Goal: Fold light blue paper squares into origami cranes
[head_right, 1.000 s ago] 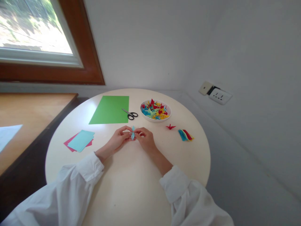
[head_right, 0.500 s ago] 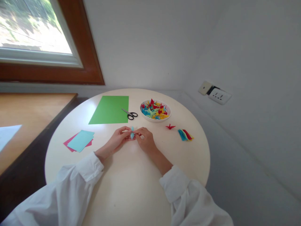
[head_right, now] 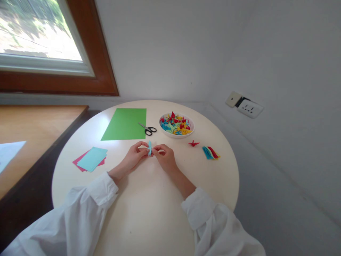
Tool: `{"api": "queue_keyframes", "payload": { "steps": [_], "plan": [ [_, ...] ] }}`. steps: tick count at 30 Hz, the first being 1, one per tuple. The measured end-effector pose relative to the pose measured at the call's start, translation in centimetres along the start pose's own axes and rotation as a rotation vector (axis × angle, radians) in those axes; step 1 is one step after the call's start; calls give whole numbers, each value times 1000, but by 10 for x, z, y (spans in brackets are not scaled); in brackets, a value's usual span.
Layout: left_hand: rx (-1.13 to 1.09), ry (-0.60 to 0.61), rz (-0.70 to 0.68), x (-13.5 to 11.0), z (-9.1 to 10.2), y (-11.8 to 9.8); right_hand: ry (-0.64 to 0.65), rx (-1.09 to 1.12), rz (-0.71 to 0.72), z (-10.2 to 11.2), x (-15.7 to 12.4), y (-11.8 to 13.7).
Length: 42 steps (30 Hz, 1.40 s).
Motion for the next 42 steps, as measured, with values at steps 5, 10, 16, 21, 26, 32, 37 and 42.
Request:
{"api": "queue_keyframes", "payload": {
  "steps": [5, 10, 16, 21, 26, 32, 37, 42],
  "plan": [
    [65, -12, -29, 2, 1, 3, -8, -20, -15, 0, 0, -2],
    [103, -9, -59, 2, 0, 4, -2, -54, 46, 1, 0, -4],
    [121, -31, -72, 2, -1, 4, 8, -61, 77, 0, -1, -4],
    [143, -20, -94, 0, -1, 3, 24, -63, 68, -1, -1, -3],
    [181, -15, -131, -4, -4, -2, -31, -6, -30, 0, 0, -2],
    [224, 13, -161, -5, -6, -2, -7, 9, -50, -1, 1, -2],
    [233, 34, -138, -4, -6, 1, 3, -12, 9, -1, 0, -2],
    [182, 29, -85, -4, -7, 0, 7, -52, 75, -1, -1, -1]
  ]
}}
Point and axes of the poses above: each hand's wrist, its own x-axis towards the middle knuckle, its own z-axis out of the back of the hand, y = z × x, the point moved 3 cm from there along x, towards the middle knuckle, and after that the axes turned 13 degrees about z, right-handed, at the moved point
